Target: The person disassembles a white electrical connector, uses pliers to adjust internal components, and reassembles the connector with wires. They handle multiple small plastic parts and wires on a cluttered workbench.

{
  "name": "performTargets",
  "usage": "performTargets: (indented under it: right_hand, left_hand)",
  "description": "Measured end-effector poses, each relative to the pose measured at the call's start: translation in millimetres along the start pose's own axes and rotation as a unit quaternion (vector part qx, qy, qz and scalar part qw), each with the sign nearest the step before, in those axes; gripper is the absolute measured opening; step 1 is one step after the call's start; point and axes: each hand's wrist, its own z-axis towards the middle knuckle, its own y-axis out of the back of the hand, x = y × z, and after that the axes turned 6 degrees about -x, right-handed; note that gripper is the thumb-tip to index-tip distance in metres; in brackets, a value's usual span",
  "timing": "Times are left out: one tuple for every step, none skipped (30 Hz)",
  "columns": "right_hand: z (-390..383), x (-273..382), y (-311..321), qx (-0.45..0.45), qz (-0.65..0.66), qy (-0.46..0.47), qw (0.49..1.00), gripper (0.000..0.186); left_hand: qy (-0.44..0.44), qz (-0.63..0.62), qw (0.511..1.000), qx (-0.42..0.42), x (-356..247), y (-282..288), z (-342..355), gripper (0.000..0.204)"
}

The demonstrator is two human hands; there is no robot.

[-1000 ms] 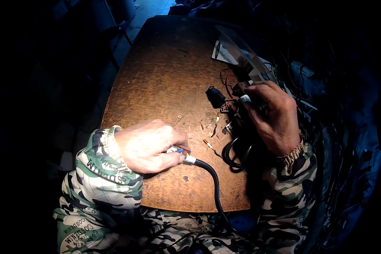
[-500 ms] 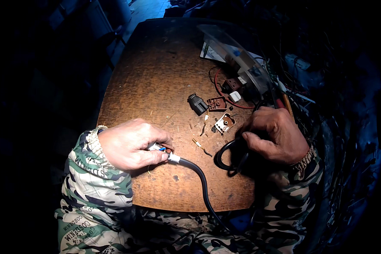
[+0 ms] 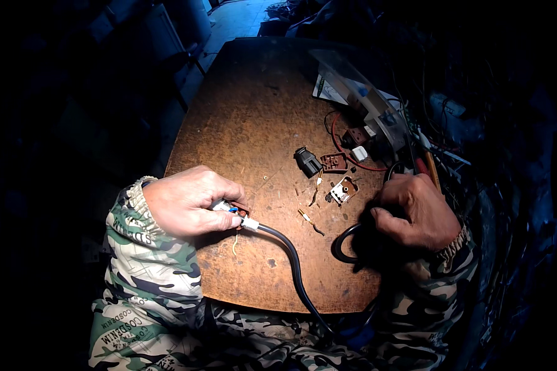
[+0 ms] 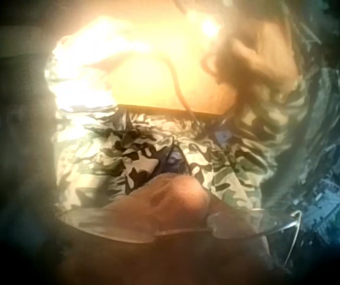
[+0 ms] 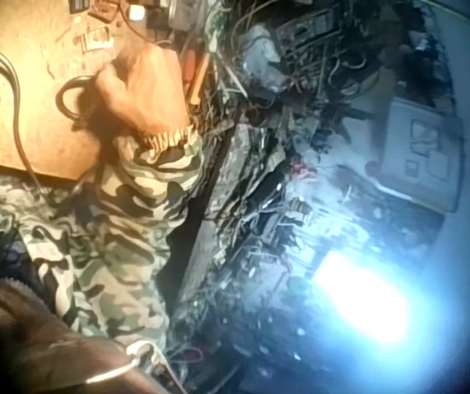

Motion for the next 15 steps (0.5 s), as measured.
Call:
performTargets:
  right_hand:
    - [-0.8, 0.3, 0.5, 0.001, 0.0, -0.006, 1.0, 0.029]
    - [-1.5, 0.2, 0.6, 0.002, 0.001, -0.013, 1.0, 0.029]
    - [-1.5, 1.5, 1.6, 0.004, -0.001, -0.019, 1.0, 0.029]
    - [-1.7, 2.6, 2.6, 0.006, -0.003, -0.025, 1.0, 0.03]
    - [-1.1, 4.1, 3.3, 0.007, -0.005, -0.031, 0.999, 0.03]
    - [-1.8, 3.4, 1.8, 0.0, -0.006, -0.021, 1.0, 0.03]
    - [-1.8, 1.8, -0.4, -0.006, -0.007, -0.012, 1.0, 0.03]
    - [-1.5, 0.2, -2.0, -0.014, -0.009, -0.002, 1.0, 0.03]
    - [-1.5, -1.9, -2.6, -0.013, -0.016, 0.006, 1.0, 0.03]
    - [-1.5, -3.9, -2.7, -0.013, -0.023, 0.014, 1.0, 0.029]
    - [-1.8, -5.1, -2.0, -0.014, -0.031, 0.021, 0.999, 0.028]
    - [-1.0, -4.3, -1.3, -0.002, -0.025, 0.015, 1.0, 0.027]
    - [1.1, -2.4, -0.9, 0.009, -0.02, 0.009, 1.0, 0.026]
    - [2.8, -0.5, -0.8, 0.021, -0.015, 0.002, 1.0, 0.026]
    - [2.2, -1.2, -0.6, 0.02, -0.015, 0.008, 1.0, 0.025]
  left_hand:
    - [0.014, 0.006, 1.0, 0.007, -1.5, 0.9, 0.0, 0.028]
    - [0.022, 0.001, 1.0, 0.009, -1.7, 0.6, 0.5, 0.028]
    - [0.032, -0.005, 0.999, 0.012, -2.8, 2.5, -0.4, 0.028]
    - [0.041, -0.011, 0.999, 0.016, -3.2, 4.5, -1.5, 0.028]
    - [0.017, -0.003, 1.0, 0.004, -1.9, 6.3, -1.9, 0.029]
    - [0.021, -0.002, 1.0, 0.002, -1.9, 5.1, -2.5, 0.029]
    - [0.024, -0.001, 1.0, 0.001, -2.2, 4.1, -2.8, 0.029]
    - [0.028, 0.0, 1.0, 0.0, -2.3, 3.2, -3.1, 0.029]
    - [0.023, 0.004, 1.0, 0.0, -1.3, 2.3, -1.8, 0.03]
    - [0.018, 0.008, 1.0, 0.0, 0.4, 1.4, -0.3, 0.03]
    - [0.013, 0.013, 1.0, 0.001, 1.5, 0.9, 0.8, 0.03]
    - [0.013, 0.02, 1.0, -0.002, 1.7, -0.1, 0.1, 0.03]
    - [0.013, 0.027, 1.0, -0.004, 1.2, -0.5, -1.2, 0.03]
    - [0.013, 0.035, 0.999, -0.006, -0.1, -0.7, -2.5, 0.03]
    - [0.028, 0.045, 0.999, -0.006, -5.4, 0.6, -1.1, 0.03]
